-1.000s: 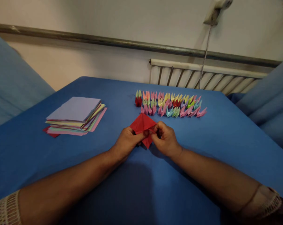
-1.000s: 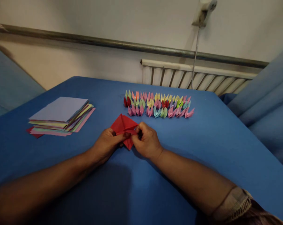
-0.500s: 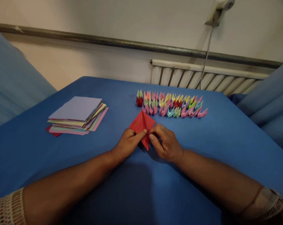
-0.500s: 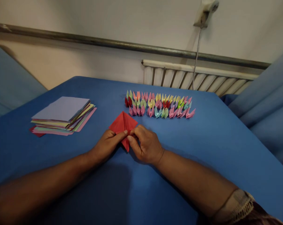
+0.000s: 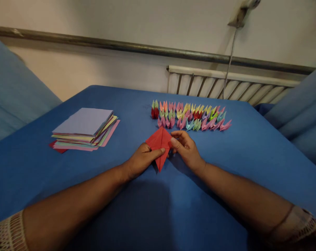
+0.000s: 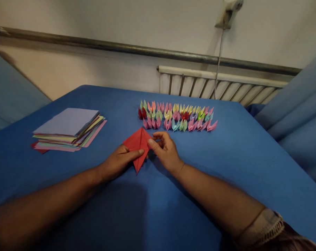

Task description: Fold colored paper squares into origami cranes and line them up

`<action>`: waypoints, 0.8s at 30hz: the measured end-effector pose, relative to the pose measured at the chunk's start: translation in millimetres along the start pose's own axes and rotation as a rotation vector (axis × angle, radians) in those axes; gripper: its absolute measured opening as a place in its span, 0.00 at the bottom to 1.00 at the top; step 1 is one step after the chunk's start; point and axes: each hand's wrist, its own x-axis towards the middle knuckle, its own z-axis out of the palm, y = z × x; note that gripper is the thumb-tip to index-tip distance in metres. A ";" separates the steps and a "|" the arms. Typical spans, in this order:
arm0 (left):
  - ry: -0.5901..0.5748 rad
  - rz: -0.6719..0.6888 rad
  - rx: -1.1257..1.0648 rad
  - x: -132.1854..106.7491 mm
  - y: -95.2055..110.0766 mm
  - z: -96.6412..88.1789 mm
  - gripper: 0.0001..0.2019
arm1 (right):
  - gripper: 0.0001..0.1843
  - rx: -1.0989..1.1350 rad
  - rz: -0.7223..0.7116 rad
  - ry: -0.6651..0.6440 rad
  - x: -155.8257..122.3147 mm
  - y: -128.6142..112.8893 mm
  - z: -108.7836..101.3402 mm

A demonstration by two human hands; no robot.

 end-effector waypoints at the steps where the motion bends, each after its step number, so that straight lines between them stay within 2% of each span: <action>1: -0.032 -0.011 0.010 -0.7 -0.2 -0.4 0.11 | 0.17 0.027 0.022 -0.044 1.1 -0.8 0.0; 4: -0.110 -0.050 0.076 -2.2 -0.3 -1.5 0.12 | 0.16 0.038 0.015 -0.147 1.7 -3.7 0.5; 11: -0.194 -0.061 0.194 -1.7 2.2 -0.6 0.13 | 0.18 -0.022 0.013 -0.108 1.6 -3.2 1.5; 19: -0.066 -0.075 0.117 -0.4 4.8 -2.3 0.15 | 0.17 -0.127 0.019 -0.160 3.2 -1.5 -1.7; 24: -0.100 -0.151 0.144 0.6 3.8 -4.5 0.14 | 0.18 -0.189 0.035 -0.229 3.0 1.6 -2.1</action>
